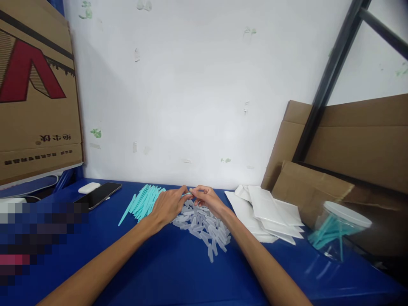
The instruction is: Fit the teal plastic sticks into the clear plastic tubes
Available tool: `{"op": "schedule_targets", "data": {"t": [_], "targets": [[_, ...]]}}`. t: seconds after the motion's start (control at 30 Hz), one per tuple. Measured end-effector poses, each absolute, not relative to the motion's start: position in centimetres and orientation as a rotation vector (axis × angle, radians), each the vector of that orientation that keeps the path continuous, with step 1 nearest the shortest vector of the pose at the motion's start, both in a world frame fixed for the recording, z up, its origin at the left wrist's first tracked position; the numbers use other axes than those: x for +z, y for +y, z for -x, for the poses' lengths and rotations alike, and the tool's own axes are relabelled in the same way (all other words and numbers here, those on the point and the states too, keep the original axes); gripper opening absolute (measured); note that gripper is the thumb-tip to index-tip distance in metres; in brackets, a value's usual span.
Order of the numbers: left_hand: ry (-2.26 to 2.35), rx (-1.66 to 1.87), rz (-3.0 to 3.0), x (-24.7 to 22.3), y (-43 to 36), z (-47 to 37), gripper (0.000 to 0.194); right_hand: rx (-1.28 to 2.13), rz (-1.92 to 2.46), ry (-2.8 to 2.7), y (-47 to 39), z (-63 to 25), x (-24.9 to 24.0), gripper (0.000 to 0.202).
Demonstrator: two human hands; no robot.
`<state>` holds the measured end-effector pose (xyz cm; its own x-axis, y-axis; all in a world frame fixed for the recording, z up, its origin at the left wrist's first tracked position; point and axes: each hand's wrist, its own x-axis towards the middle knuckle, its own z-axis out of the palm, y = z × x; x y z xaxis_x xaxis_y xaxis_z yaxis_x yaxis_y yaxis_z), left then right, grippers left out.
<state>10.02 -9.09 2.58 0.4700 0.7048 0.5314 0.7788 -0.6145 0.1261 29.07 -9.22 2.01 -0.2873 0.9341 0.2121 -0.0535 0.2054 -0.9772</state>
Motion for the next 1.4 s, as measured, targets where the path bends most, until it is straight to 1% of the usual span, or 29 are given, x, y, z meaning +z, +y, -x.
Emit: {"op": "schedule_targets", "data": {"t": [0.43,0.73,0.93,1.4], "targets": [[-1.280,-0.769,2.572,2.8,-9.3,-9.9,0.028,1.261,0.908,-1.520,-9.5,-28.8,2.4,0.040],[-1.293,-0.847,2.645,2.8,-9.5,-10.0,0.027,1.230,0.912,-1.523,-9.3,-28.7,2.2,0.042],[-1.305,-0.898,2.645,3.0,-10.0,-10.0,0.021,1.218,0.929,-1.518,-9.4,-28.6,2.3,0.042],[-1.311,-0.869,2.631,3.1,-10.1,-10.1,0.026,1.203,0.920,-1.528,-9.4,-28.6,2.3,0.043]]}}
